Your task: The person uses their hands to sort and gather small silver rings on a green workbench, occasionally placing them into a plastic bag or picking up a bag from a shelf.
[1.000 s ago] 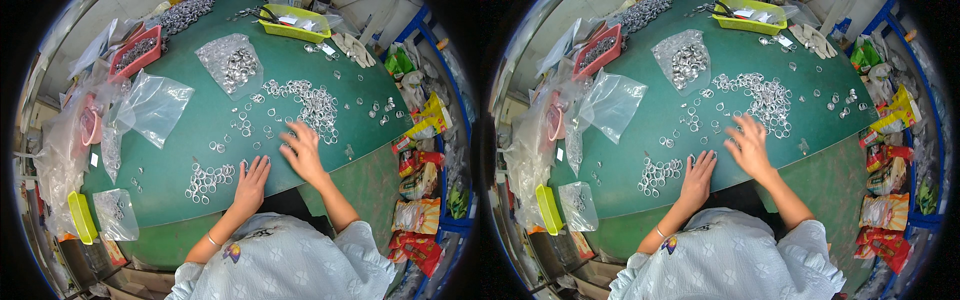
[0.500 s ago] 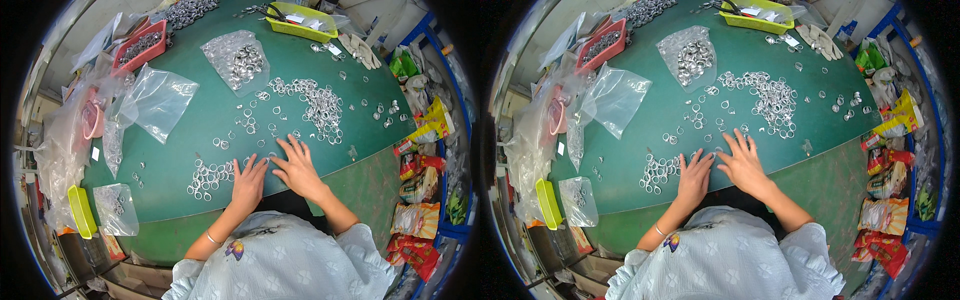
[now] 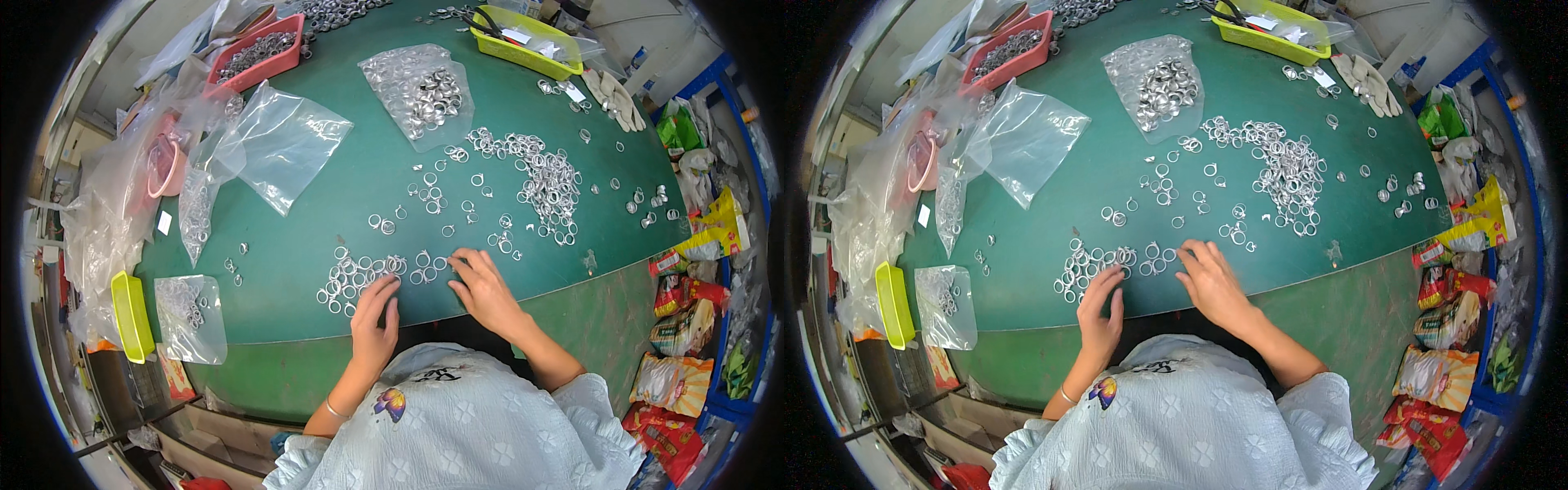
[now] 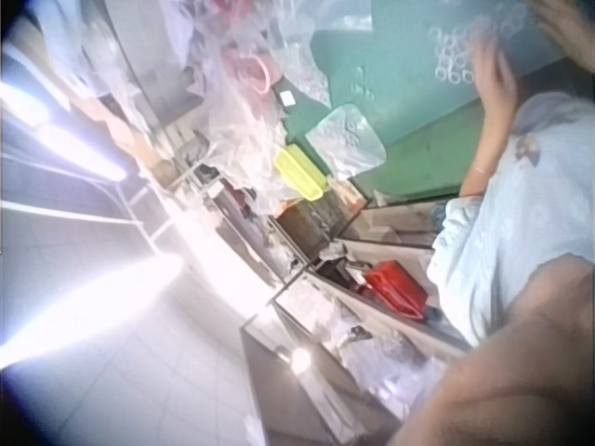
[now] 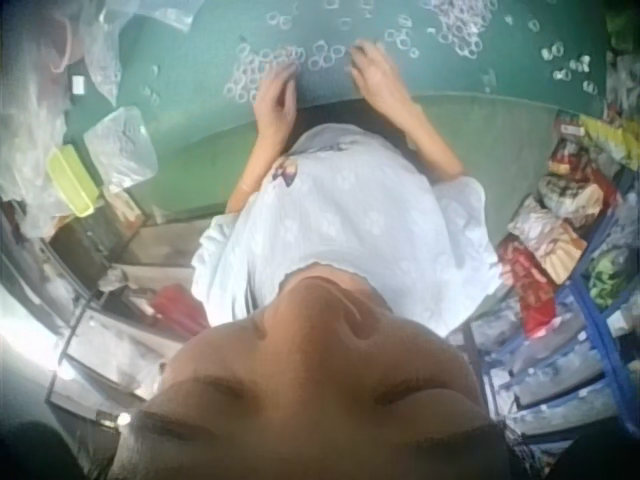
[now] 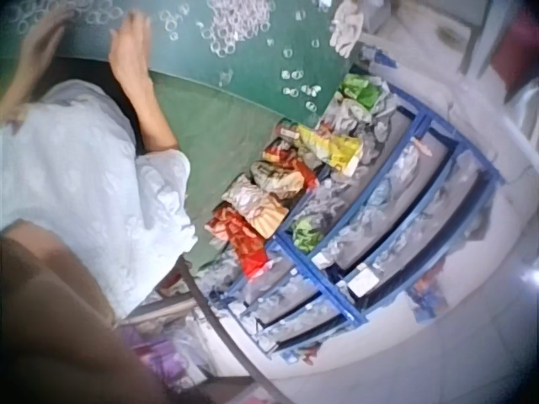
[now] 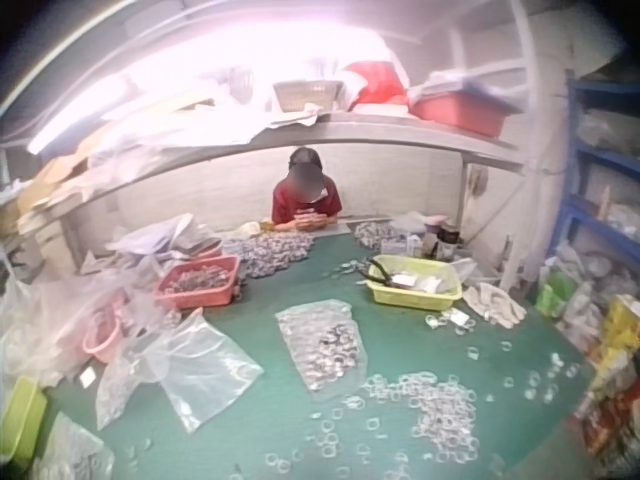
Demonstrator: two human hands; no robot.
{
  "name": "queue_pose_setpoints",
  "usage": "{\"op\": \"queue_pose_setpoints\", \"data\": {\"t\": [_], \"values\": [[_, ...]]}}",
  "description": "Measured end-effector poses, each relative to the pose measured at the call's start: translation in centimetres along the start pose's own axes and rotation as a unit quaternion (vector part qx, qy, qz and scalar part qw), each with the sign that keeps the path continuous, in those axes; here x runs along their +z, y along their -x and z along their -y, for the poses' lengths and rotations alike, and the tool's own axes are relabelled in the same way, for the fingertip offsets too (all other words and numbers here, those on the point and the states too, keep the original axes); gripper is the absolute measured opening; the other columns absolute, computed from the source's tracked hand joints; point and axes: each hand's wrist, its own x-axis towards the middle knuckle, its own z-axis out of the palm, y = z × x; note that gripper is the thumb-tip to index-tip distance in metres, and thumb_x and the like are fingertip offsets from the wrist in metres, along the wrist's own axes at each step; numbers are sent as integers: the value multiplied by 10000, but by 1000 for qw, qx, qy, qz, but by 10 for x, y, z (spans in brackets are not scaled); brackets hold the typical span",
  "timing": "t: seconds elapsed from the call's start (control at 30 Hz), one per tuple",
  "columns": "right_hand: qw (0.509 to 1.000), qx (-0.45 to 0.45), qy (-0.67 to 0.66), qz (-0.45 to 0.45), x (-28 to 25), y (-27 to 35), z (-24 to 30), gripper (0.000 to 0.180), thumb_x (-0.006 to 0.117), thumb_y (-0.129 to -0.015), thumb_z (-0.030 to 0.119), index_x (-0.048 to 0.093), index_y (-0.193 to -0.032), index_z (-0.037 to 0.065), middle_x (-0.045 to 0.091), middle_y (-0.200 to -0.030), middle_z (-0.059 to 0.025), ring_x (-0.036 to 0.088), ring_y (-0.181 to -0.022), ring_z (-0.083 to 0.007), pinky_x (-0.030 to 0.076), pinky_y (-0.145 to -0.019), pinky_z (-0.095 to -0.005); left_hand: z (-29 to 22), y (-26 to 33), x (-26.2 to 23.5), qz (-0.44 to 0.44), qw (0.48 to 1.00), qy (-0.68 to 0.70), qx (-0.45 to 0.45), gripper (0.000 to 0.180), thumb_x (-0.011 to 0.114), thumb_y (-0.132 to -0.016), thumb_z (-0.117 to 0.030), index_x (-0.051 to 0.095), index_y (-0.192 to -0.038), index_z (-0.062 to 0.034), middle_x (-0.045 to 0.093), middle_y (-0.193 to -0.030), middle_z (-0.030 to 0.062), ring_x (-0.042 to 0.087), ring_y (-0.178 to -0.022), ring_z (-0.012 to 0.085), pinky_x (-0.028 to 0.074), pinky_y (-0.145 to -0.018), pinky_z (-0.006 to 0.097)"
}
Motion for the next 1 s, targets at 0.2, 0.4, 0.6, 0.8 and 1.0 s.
{"op": "queue_pose_setpoints", "data": {"t": [0.2,0.4,0.6,0.8,1.0], "values": [[998,-23,-49,-18,6,-14,9,401,699,-805,71,584,-1179,-14,539,-1191,-139,516,-1096,-333,420,-949,-414,9,49,-14,248,896,260,-260,262,514,-927,-4,598,-1171,39,650,-1136,180,632,-1052,273,490,-914,362],[989,-132,-17,62,30,-26,4,526,726,-797,130,535,-1272,9,446,-1420,-145,335,-1382,-339,310,-1120,-467,51,65,25,166,579,647,-467,511,389,-1010,-280,382,-1360,93,433,-1389,287,458,-1286,347,378,-1081,461],[983,-116,-115,78,33,-20,5,542,733,-790,144,542,-1287,43,471,-1405,-132,364,-1366,-341,305,-1118,-496,53,60,29,228,508,729,-399,749,389,-958,-512,317,-1417,75,307,-1474,301,320,-1386,380,302,-1116,505],[963,-235,-3,133,44,-57,14,531,728,-798,210,557,-1274,52,486,-1383,-135,376,-1356,-339,291,-1118,-521,57,42,39,276,416,776,-385,898,335,-919,-650,195,-1482,36,223,-1506,316,231,-1409,441,244,-1110,592],[967,-197,-52,155,35,-18,9,558,751,-740,130,569,-1261,51,509,-1371,-126,408,-1343,-327,291,-1122,-523,69,53,51,231,270,852,-385,823,338,-930,-621,269,-1462,2,300,-1466,316,273,-1382,459,241,-1084,647]]}}
